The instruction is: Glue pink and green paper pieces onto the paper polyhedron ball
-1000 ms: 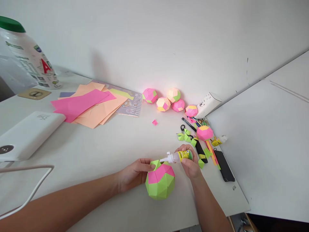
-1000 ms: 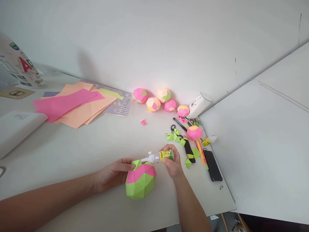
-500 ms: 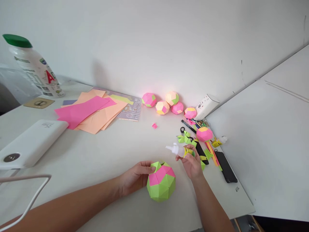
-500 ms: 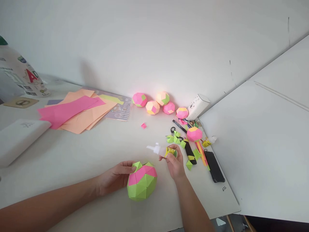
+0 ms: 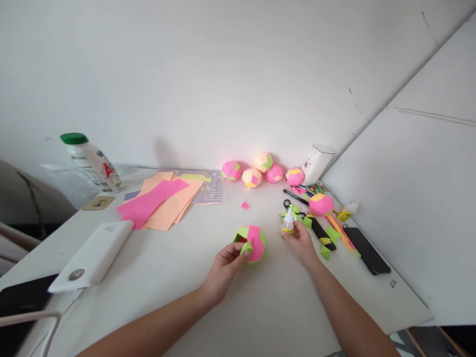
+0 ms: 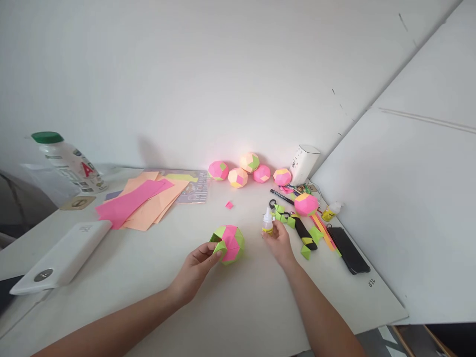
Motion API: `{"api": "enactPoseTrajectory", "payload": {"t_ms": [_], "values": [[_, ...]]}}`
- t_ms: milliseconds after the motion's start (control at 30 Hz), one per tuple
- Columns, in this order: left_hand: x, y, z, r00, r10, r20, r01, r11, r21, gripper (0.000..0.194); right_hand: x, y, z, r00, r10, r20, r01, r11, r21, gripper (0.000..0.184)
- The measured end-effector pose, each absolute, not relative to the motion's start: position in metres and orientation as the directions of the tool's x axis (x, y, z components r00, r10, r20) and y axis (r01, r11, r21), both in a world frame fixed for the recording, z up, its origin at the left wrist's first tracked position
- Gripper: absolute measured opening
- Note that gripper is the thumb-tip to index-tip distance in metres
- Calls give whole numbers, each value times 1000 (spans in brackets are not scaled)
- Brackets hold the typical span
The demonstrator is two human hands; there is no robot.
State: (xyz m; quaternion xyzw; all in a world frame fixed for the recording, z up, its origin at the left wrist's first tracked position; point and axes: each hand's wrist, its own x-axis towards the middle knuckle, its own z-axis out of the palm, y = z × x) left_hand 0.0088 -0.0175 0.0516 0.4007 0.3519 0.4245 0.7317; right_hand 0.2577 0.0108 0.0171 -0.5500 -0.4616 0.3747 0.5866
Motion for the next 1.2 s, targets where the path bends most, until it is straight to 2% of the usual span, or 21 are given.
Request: {"api": "enactPoseTrajectory", "payload": {"t_ms": [133,333,533,567,633,667,700,767,833,967,1067,1133,1200], "values": [[8,-31,54,483,865,-135,-225,272,936,38,260,15,5,341,932,120,191,56,-980,45],[8,-53,49,653,757,16,-225,174,959,69,260,12,8,325,942,88,384,-46,-922,48],[6,-58,39,672,741,-7,-184,175,967,72,248,-7,26,376,925,63,579,-181,-795,68],[6,-57,38,676,737,-13,-183,185,966,72,244,-13,34,384,921,73,620,-199,-759,66],[5,-57,38,683,730,-32,-181,212,960,70,235,-27,51,338,926,168,864,-234,-446,42],[5,-58,38,683,729,-41,-181,223,958,69,230,-34,59,290,941,177,922,-225,-315,26],[5,-58,38,680,732,-46,-182,229,956,67,225,-41,67,242,959,145,948,-202,-245,26],[5,-59,37,673,738,-48,-183,228,956,62,214,-52,75,159,983,93,957,-130,-259,40],[5,-59,36,674,738,-41,-176,214,961,58,204,-59,75,61,988,143,948,-13,-318,40],[6,-59,27,657,754,9,-132,103,986,53,193,-59,59,-69,983,170,915,130,-381,67],[6,-60,24,540,833,121,-47,-113,992,42,194,-52,50,-131,971,198,895,202,-397,63],[4,-60,28,472,838,274,-1,-311,951,37,198,-47,47,-153,963,220,888,232,-398,56],[0,-59,34,439,770,464,18,-523,852,36,202,-44,45,-154,961,231,881,240,-409,51]]}}
